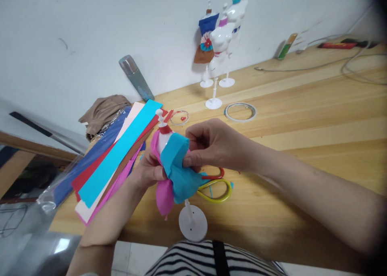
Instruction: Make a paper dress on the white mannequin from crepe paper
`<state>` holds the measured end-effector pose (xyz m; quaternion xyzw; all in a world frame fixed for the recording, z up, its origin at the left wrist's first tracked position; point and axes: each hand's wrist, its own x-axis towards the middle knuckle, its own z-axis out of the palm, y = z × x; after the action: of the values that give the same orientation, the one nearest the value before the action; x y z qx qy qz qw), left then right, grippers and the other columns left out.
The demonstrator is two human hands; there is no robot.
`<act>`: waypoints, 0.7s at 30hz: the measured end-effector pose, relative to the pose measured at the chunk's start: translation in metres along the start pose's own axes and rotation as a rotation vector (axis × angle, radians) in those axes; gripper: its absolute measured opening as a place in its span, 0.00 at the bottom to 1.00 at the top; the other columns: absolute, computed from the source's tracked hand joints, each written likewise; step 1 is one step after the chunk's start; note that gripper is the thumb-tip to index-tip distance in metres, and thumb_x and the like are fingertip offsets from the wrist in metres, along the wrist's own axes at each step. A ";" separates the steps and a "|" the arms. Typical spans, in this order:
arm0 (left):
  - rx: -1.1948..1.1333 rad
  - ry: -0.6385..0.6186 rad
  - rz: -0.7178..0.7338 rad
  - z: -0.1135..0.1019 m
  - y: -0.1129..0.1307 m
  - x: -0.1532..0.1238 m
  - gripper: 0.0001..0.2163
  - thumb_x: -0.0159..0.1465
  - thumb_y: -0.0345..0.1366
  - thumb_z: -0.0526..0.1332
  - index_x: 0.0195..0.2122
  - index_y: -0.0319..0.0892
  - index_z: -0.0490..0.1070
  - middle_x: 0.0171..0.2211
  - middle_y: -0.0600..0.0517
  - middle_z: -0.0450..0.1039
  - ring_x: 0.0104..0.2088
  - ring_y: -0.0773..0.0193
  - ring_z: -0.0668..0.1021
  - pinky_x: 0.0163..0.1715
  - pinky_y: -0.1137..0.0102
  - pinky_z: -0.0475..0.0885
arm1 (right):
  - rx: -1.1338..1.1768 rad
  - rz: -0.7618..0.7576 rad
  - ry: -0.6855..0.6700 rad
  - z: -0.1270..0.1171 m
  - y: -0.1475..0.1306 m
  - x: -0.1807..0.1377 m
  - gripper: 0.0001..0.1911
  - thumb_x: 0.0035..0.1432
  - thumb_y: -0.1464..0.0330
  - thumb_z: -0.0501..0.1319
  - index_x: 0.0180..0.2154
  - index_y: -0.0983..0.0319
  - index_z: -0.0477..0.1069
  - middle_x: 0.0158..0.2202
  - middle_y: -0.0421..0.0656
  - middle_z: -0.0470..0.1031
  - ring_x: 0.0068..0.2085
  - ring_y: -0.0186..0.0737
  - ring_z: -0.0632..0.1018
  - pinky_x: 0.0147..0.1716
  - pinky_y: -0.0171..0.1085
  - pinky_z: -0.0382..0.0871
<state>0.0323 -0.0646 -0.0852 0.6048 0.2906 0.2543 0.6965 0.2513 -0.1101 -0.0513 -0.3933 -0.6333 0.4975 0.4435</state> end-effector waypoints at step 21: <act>-0.014 0.244 0.141 0.023 0.007 -0.002 0.17 0.53 0.51 0.78 0.34 0.42 0.85 0.31 0.49 0.84 0.30 0.60 0.82 0.33 0.68 0.78 | -0.133 -0.074 0.193 0.007 -0.005 -0.009 0.16 0.60 0.56 0.62 0.26 0.60 0.72 0.23 0.39 0.69 0.27 0.36 0.67 0.25 0.37 0.59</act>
<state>0.0469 -0.0809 -0.0757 0.5834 0.3281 0.3763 0.6407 0.2470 -0.1219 -0.0487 -0.4442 -0.6334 0.3977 0.4934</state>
